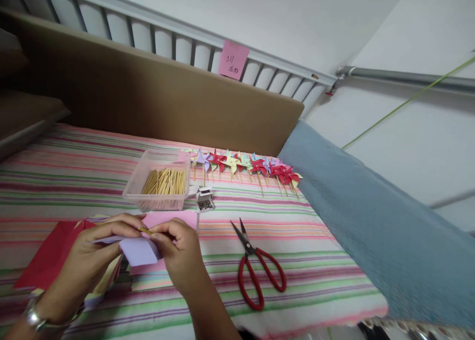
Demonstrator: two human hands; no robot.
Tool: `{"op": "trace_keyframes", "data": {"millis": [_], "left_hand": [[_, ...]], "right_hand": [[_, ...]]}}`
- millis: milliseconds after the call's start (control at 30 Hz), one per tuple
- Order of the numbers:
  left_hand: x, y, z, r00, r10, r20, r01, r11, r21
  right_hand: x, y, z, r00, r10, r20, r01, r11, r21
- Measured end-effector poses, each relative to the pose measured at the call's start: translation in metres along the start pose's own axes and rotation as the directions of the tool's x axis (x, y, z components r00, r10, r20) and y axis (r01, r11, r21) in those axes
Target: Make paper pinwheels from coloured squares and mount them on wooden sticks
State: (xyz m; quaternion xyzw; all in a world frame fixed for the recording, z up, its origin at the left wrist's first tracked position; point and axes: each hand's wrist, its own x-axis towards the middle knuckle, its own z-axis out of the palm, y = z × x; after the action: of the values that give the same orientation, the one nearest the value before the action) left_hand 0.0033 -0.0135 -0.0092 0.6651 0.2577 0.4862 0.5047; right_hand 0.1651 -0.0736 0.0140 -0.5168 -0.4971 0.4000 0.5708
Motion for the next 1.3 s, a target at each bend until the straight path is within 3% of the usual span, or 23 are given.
{"op": "trace_keyframes", "data": {"millis": [767,1300], "left_hand": [[-0.001,-0.005,-0.0009,0.999,0.015,0.039,-0.015,1.0,-0.002],[-0.0029,-0.0077,-0.0002,0.999,-0.034,-0.006,0.033,0.996,-0.084]], "right_hand": [[-0.0014,-0.0008,0.0002,1.0,-0.028,-0.004,0.028,0.999,-0.032],[-0.0025,-0.0001,0.0021,0.993,-0.112,-0.018,0.111,0.99,-0.087]]}}
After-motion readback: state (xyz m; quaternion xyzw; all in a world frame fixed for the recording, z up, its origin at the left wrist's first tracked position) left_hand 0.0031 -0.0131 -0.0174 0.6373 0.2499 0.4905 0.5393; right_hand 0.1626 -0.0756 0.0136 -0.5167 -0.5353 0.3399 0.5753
